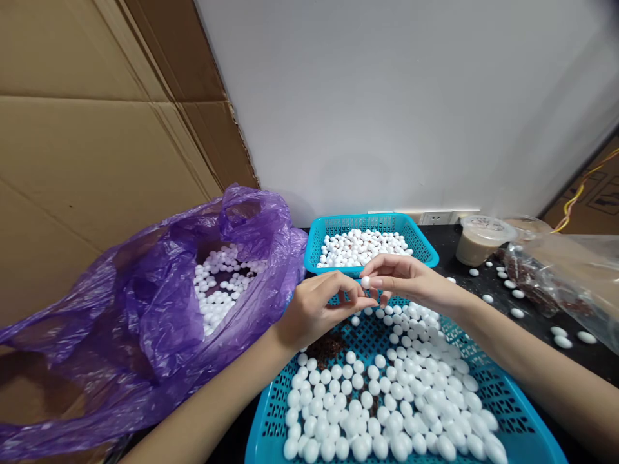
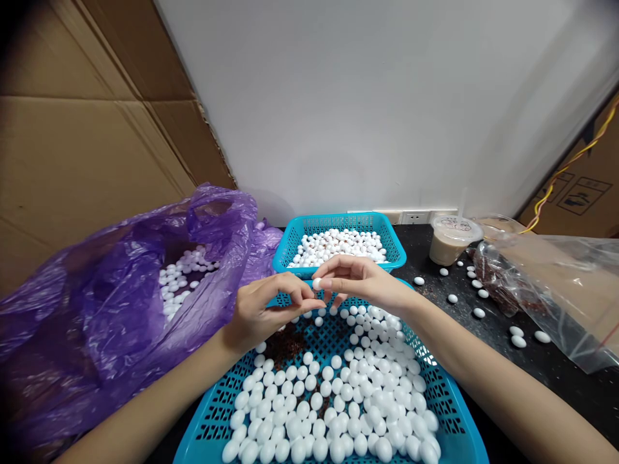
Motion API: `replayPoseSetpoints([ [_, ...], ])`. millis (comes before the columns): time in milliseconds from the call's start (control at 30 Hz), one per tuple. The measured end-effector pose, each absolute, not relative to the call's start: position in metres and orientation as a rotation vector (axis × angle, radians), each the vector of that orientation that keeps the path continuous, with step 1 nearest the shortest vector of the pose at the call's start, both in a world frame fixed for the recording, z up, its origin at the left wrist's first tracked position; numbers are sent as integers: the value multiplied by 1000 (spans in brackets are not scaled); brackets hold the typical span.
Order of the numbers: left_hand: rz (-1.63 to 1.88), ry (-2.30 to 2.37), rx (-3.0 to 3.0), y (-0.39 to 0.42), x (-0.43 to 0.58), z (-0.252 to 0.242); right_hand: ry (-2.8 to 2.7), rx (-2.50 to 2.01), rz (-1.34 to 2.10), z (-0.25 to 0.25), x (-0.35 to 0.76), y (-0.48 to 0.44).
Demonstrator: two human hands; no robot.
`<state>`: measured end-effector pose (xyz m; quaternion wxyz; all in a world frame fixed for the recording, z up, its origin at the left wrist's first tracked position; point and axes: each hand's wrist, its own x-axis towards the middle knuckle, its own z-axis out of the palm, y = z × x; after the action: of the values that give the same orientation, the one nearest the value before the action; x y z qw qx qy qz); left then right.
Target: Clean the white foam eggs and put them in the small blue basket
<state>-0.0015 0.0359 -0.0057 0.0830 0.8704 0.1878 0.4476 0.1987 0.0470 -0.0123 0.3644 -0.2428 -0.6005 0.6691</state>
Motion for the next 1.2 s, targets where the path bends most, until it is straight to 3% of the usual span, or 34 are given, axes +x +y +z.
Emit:
replayPoseSetpoints([
  [1200, 1390, 435, 2770, 38, -3, -6, -1627, -555, 1875, -11, 204, 46],
])
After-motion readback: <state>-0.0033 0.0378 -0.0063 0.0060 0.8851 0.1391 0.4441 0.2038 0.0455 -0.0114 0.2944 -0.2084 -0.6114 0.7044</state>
